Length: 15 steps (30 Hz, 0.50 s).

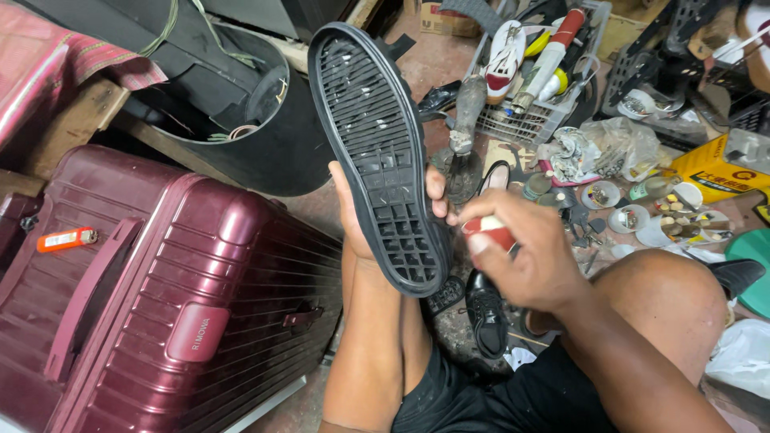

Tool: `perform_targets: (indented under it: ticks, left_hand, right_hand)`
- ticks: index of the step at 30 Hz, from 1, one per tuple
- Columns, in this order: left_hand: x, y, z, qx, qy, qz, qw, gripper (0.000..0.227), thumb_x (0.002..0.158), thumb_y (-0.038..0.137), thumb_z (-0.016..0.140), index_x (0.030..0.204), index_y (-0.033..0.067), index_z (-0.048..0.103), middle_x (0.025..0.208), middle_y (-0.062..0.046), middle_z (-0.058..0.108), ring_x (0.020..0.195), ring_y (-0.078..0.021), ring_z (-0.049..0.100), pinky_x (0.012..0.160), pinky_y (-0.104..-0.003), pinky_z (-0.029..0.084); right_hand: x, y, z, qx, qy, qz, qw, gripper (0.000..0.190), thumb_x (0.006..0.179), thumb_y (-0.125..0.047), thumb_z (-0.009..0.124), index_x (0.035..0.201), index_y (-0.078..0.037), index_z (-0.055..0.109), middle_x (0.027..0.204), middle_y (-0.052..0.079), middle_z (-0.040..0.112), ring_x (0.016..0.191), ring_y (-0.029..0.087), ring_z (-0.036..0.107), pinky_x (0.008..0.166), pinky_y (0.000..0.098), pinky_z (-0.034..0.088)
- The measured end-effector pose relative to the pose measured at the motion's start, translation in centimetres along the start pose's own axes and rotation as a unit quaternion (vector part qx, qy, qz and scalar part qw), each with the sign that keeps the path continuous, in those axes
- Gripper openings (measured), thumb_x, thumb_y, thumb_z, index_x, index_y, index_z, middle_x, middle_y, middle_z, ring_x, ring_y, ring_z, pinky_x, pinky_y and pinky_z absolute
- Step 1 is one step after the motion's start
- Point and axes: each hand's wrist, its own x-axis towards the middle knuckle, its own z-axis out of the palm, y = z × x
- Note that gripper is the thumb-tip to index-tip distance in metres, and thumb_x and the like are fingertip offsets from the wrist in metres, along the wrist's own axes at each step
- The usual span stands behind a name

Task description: The person holds a black shoe sole and scrubs its tread pattern with a small red abrasive block. They rotate the sole to reach different areas and continue scrubbing the entire surface.

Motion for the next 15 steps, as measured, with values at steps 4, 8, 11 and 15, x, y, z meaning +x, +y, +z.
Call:
perform_targets:
  ticks: [4,8,11,15]
  left_hand:
    - [0.1,-0.3,0.0,0.018,-0.058,0.028,0.998,0.089,0.108,0.071,0.026,0.144,-0.0074,0.047,0.117,-0.031,0.065,0.09,-0.0339,0.07,0.083,-0.047,0.062]
    - [-0.1,-0.8,-0.7,0.081,-0.024,0.014,0.996,0.095,0.101,0.072,0.031,0.148,-0.0099,0.043,0.131,-0.028,0.062,0.106,-0.0335,0.07,0.093,-0.051,0.061]
    - [-0.3,-0.9,-1.0,0.116,-0.039,-0.018,0.992,0.093,0.106,0.07,0.037,0.148,-0.0128,0.046,0.128,-0.026,0.063,0.111,-0.0317,0.069,0.1,-0.046,0.058]
    - [-0.6,-1.5,-1.0,0.148,0.003,-0.05,0.988,0.084,0.105,0.065,0.041,0.147,-0.0077,0.049,0.129,-0.023,0.065,0.112,-0.0295,0.069,0.1,-0.044,0.058]
  right_hand:
    - [0.6,1.0,-1.2,0.094,0.015,0.097,0.991,0.022,0.096,-0.009,0.061,0.117,-0.004,0.059,0.094,0.005,0.066,0.081,0.01,0.067,0.074,0.0253,0.053]
    - [2.5,1.4,-3.0,0.06,0.055,0.062,0.995,0.024,0.101,-0.011,0.063,0.123,-0.002,0.057,0.108,0.008,0.061,0.098,0.012,0.062,0.087,0.0261,0.051]
    - [4.1,1.7,-4.4,-0.038,0.038,0.025,0.998,0.016,0.105,-0.011,0.062,0.118,-0.002,0.063,0.109,0.008,0.064,0.1,0.013,0.063,0.091,0.0278,0.05]
    - [5.3,2.9,-4.2,-0.066,0.03,-0.004,0.997,0.012,0.108,-0.01,0.061,0.116,-0.003,0.066,0.109,0.007,0.067,0.1,0.017,0.065,0.093,0.0291,0.051]
